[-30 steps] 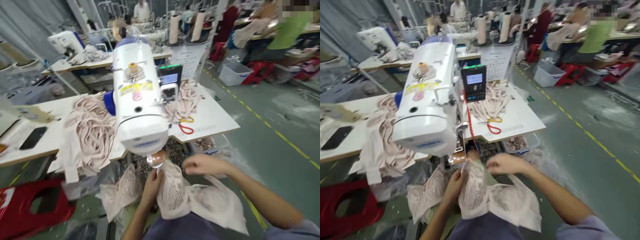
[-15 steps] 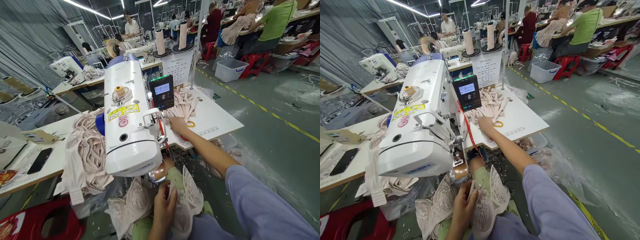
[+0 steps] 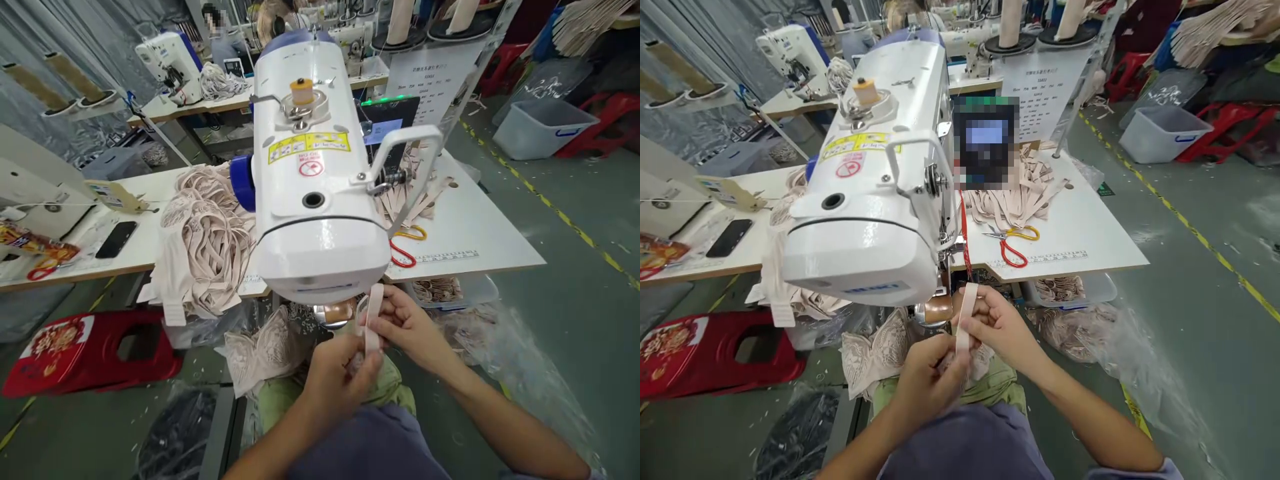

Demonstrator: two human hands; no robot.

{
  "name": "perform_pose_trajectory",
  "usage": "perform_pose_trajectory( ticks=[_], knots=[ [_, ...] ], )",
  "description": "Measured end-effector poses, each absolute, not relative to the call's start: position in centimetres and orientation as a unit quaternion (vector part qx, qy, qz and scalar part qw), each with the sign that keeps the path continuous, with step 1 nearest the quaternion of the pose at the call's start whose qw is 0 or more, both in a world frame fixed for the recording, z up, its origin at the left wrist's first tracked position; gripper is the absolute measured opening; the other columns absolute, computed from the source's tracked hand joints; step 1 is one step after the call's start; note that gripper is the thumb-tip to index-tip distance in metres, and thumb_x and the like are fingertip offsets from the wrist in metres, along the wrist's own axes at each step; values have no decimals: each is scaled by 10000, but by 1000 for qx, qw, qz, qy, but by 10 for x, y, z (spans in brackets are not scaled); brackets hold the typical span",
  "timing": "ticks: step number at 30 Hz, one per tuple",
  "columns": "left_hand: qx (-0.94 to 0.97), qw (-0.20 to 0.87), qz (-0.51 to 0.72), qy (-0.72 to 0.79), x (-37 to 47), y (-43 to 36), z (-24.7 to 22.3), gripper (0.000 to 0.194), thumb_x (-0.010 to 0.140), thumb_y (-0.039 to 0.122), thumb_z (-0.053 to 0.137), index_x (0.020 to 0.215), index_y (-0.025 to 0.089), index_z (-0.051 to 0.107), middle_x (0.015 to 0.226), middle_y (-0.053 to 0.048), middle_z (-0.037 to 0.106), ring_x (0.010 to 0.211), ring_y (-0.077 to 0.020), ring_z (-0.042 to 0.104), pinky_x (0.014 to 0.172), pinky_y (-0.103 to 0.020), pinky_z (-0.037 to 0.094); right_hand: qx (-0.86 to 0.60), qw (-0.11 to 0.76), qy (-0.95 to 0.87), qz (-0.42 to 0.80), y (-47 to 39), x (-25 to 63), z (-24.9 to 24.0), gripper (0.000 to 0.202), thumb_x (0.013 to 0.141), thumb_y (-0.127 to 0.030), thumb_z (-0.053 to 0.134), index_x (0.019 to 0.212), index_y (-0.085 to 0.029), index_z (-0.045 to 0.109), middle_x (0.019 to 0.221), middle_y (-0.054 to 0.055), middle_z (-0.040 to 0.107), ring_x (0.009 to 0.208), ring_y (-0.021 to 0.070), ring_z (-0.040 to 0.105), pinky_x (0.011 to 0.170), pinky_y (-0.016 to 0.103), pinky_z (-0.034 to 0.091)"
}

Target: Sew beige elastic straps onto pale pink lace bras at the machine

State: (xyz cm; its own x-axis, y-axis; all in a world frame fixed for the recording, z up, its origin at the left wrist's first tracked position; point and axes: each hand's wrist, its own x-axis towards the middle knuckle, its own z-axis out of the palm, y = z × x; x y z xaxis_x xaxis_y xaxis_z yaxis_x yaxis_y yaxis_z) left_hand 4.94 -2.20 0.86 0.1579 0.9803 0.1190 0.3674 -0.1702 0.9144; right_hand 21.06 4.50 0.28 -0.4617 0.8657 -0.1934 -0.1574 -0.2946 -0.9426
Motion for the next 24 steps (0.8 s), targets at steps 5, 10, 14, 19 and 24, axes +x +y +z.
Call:
perform_pose_trajectory(
  ticks=[5,10,14,19,24],
  knots=[
    [659,379,412,502,57,-16,7,281,963,249,480,771,152,661,674,-23,677,591,-117,599,581,-200,480,-390,346,-497,694,56,207,0,343,735,-468,783,859,-179,646,693,-4,641,570,105,576,519,217,482],
    [756,91,409,503,35,-6,1,275,978,168,449,1159,166,656,926,-79,730,774,-149,677,666,-208,515,-423,386,-504,647,84,205,3,302,719,-444,784,771,-195,621,554,-30,587,478,106,536,474,226,461],
    [695,20,330,638,23,-5,-9,273,978,286,482,1049,245,743,820,-46,658,665,-150,637,549,-214,469,-420,339,-594,597,99,195,0,237,762,-424,728,759,-214,618,612,5,641,549,152,593,534,272,508],
    [687,89,315,649,14,-7,-11,298,955,329,496,992,223,772,800,-69,643,687,-175,619,618,-268,506,-440,351,-681,469,114,183,-13,137,835,-331,641,792,-205,612,731,25,633,737,179,589,671,294,507],
    [704,253,299,593,-9,-2,-14,345,977,371,452,1123,226,729,871,-84,733,831,-213,684,703,-277,545,-430,349,-687,471,125,171,-15,155,790,-272,658,705,-201,549,876,72,619,986,249,534,821,348,478]
  ],
)
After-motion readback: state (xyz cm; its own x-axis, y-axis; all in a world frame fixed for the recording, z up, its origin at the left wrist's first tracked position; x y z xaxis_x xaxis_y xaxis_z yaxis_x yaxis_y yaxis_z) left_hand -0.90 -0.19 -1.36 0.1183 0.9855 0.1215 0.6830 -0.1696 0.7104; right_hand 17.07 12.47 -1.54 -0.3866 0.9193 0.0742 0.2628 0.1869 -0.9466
